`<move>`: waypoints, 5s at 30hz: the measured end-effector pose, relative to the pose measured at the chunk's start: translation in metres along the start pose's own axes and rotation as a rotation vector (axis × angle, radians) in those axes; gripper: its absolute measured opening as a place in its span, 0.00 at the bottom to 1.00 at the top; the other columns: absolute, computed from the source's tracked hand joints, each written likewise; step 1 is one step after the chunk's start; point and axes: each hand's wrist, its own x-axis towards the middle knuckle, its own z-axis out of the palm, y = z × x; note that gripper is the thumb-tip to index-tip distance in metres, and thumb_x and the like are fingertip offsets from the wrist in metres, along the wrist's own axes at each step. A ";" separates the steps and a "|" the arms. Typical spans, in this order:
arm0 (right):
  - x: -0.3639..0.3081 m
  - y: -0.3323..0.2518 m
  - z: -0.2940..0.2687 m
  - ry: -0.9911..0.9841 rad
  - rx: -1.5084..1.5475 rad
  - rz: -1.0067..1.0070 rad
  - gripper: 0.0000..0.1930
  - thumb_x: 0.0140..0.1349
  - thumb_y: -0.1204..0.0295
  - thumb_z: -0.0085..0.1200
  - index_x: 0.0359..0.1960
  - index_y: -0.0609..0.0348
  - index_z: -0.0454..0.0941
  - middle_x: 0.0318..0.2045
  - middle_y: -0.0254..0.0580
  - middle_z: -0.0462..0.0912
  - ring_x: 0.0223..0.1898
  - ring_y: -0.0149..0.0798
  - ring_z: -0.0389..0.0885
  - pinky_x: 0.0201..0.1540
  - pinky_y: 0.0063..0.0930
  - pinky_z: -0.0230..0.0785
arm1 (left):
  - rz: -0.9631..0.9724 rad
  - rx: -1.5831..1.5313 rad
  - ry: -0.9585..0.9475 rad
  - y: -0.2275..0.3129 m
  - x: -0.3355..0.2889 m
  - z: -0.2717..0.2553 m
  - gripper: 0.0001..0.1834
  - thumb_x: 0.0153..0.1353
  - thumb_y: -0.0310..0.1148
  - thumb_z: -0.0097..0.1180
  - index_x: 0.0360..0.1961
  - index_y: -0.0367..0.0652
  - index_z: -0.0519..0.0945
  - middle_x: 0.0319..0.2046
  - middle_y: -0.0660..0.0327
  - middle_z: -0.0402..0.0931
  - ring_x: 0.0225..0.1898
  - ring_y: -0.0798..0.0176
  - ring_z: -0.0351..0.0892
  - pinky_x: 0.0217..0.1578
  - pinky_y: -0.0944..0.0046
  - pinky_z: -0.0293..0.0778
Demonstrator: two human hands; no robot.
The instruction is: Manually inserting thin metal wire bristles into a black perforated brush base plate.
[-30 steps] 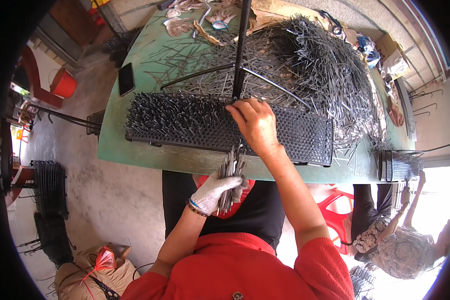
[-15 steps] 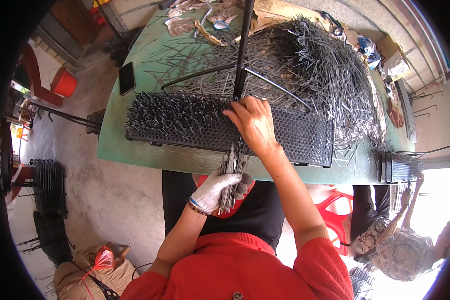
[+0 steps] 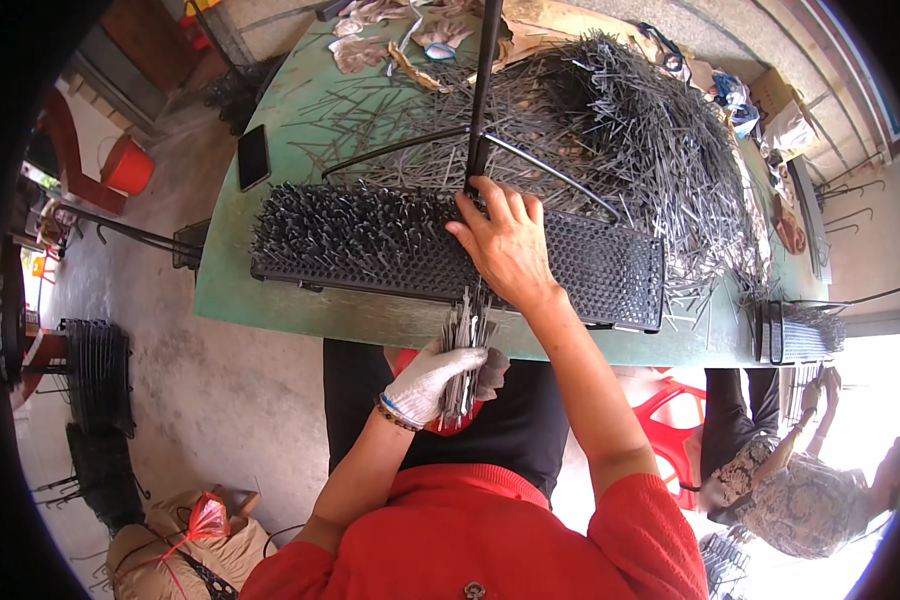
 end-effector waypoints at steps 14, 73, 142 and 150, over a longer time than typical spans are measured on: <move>-0.041 -0.006 -0.039 -0.346 1.077 0.763 0.13 0.59 0.65 0.62 0.31 0.66 0.84 0.24 0.36 0.81 0.28 0.25 0.75 0.31 0.22 0.68 | 0.059 0.244 -0.107 0.003 -0.001 0.001 0.13 0.61 0.24 0.53 0.47 0.39 0.72 0.37 0.56 0.79 0.30 0.69 0.80 0.30 0.68 0.80; 0.005 -0.014 0.000 0.270 0.519 0.316 0.10 0.58 0.77 0.61 0.41 0.61 0.82 0.32 0.42 0.84 0.29 0.30 0.80 0.35 0.22 0.73 | 0.032 0.010 0.024 -0.002 -0.008 -0.008 0.11 0.62 0.28 0.52 0.45 0.38 0.75 0.35 0.56 0.80 0.31 0.65 0.81 0.31 0.63 0.81; 0.006 -0.005 -0.002 0.271 0.287 0.179 0.05 0.56 0.74 0.61 0.30 0.61 0.79 0.29 0.42 0.80 0.31 0.46 0.78 0.35 0.34 0.69 | 0.037 0.033 -0.055 0.001 -0.011 -0.013 0.12 0.61 0.27 0.50 0.45 0.36 0.74 0.37 0.56 0.79 0.30 0.70 0.79 0.29 0.69 0.81; 0.010 -0.011 0.008 0.292 0.288 0.106 0.05 0.53 0.75 0.63 0.30 0.60 0.80 0.30 0.40 0.81 0.30 0.43 0.77 0.35 0.34 0.69 | 0.031 0.021 -0.029 0.001 -0.011 -0.011 0.10 0.62 0.26 0.53 0.44 0.36 0.75 0.36 0.55 0.79 0.33 0.64 0.82 0.33 0.63 0.82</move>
